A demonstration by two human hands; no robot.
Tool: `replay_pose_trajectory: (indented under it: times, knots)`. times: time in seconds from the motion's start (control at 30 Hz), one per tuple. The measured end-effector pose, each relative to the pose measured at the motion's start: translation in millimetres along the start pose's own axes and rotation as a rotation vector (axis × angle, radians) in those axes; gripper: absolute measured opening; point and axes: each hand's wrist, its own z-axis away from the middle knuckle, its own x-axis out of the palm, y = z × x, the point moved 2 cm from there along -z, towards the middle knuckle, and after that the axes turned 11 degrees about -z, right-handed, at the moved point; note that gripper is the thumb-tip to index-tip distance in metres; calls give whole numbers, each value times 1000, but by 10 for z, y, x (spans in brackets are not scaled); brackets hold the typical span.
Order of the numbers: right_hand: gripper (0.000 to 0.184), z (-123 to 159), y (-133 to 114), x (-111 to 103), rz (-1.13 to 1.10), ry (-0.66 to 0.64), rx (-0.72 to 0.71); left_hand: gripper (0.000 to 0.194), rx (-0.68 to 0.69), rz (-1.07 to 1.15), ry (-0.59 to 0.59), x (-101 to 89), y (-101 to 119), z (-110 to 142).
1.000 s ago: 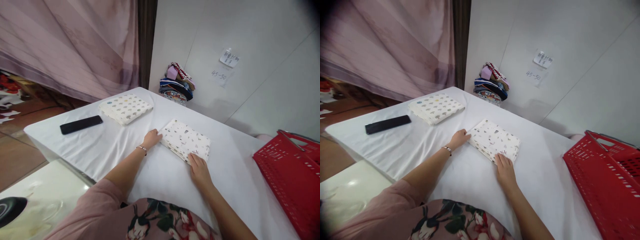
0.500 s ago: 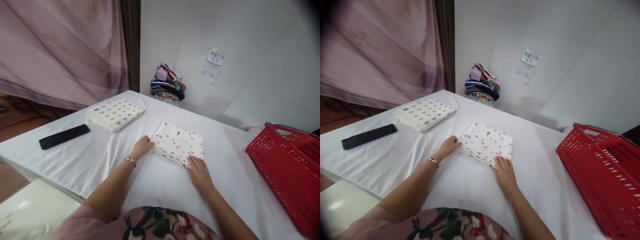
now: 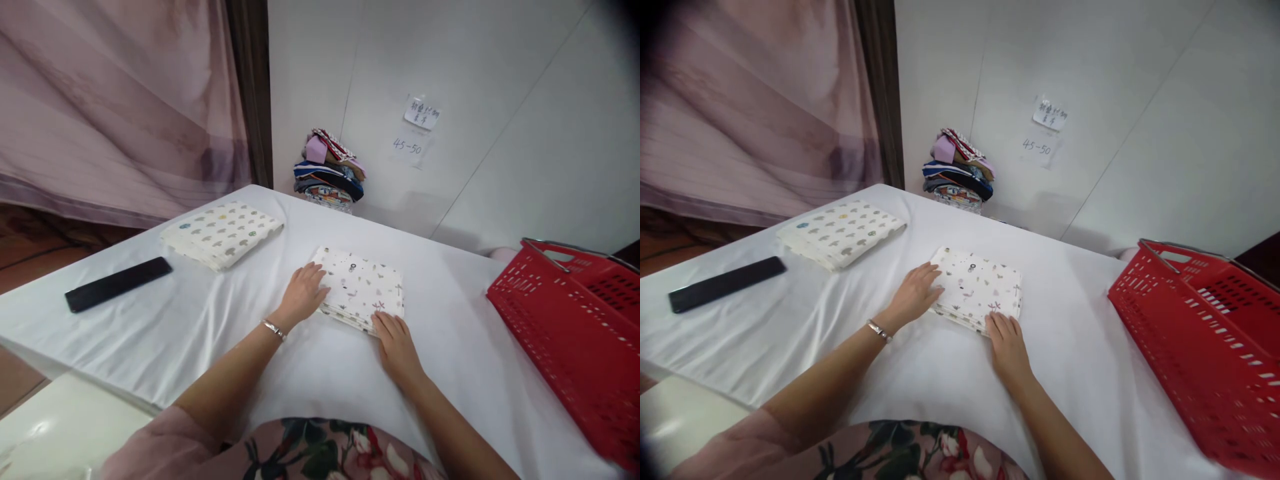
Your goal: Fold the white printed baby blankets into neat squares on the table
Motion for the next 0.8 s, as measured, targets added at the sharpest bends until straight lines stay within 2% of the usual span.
replay_pose_trajectory:
  times: [0.07, 0.17, 0.3, 0.37, 0.47, 0.57, 0.63, 0.7, 0.8]
  knots:
    - [60, 1, -3, 7, 4, -1, 5, 40, 29, -2, -71, 102, 28, -6]
    - [60, 9, -11, 15, -5, -14, 13, 42, -9, -22, -158, 215, 16, 15]
    - [60, 6, -8, -47, -98, -56, 49, 44, -22, -19, -214, 227, -7, 47]
    - [54, -32, 4, -123, -190, -90, 84, 44, -23, -4, -253, 189, -5, 25]
    - [40, -183, 33, -261, -323, -83, 152, 46, -41, 11, -302, 109, 24, -90]
    - [38, -434, 69, -344, -382, 22, 162, 50, -39, 4, -267, 51, 65, -263]
    - [39, -601, 113, -323, -367, 57, 164, 51, -20, -11, -245, 74, 70, -350]
    - [43, -720, 183, -232, -310, -8, 214, 52, -27, -13, -273, 159, 35, -381]
    - [48, -759, 299, -44, -223, -191, 297, 55, -55, 18, -320, 316, -54, -346]
